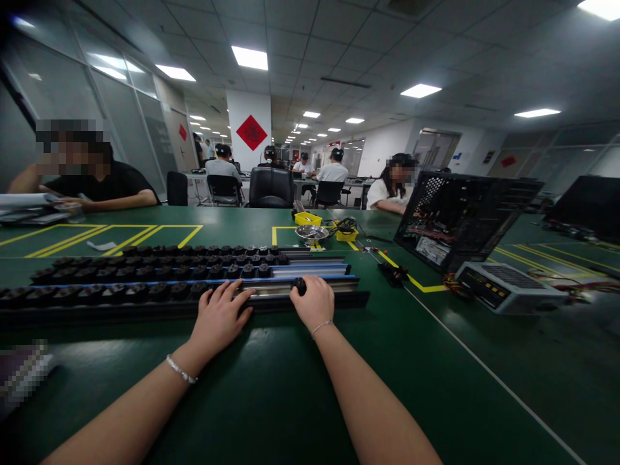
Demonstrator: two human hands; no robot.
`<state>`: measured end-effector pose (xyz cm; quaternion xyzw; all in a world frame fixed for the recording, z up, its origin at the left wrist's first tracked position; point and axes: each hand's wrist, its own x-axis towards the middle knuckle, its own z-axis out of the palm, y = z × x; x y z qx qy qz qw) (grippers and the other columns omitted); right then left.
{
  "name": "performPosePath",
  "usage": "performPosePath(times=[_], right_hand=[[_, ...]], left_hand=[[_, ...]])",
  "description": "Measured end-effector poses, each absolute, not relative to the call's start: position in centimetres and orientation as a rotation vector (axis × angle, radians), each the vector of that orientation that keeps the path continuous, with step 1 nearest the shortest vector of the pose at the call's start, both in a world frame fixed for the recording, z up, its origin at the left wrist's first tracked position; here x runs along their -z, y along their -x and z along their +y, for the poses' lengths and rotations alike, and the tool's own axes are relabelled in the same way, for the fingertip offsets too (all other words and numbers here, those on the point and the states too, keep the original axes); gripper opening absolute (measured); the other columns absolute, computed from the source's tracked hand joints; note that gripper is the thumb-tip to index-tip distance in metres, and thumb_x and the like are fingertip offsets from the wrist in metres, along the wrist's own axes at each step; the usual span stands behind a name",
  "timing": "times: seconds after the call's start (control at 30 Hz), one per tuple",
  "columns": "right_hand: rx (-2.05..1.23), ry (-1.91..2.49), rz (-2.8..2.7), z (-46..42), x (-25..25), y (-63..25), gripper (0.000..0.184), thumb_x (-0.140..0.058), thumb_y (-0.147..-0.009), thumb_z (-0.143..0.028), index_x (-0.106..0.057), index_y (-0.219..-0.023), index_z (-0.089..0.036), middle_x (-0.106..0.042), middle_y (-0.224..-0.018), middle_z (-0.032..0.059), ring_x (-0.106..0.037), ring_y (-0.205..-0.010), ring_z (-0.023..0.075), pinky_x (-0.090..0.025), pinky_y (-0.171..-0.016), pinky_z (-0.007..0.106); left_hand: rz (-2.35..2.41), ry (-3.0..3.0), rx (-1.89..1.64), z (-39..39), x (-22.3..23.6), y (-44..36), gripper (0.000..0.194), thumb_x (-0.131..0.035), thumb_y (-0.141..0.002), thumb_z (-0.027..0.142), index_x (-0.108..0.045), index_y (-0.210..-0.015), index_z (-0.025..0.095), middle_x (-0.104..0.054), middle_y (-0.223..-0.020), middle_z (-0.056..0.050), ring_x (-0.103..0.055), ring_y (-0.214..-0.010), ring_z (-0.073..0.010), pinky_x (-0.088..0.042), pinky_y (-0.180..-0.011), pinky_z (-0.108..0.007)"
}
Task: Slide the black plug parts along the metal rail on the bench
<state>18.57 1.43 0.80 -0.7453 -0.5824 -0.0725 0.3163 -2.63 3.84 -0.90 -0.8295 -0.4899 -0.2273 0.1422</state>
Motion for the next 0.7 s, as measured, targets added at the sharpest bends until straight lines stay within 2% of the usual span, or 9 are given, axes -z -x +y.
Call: performPosePath(times=[0.7], right_hand=[[0.289,1.933,-1.506,1.66,-0.43,-18.89,0.027,-0.048,-0.077,-0.029,-0.065,-0.093,-0.016,-0.067,-0.100,0.0083,-0.057,-0.095,0.0198,-0.038,-0.086,0.028]], left_hand=[[-1.424,2.396,0.661,3.91,0.96,2.66,0.036,-0.045,-0.085,0.037,-0.054,-0.120,0.033,-0.048,-0.137,-0.006,-0.037,-0.127,-0.0289,-0.025,-0.100,-0.051]])
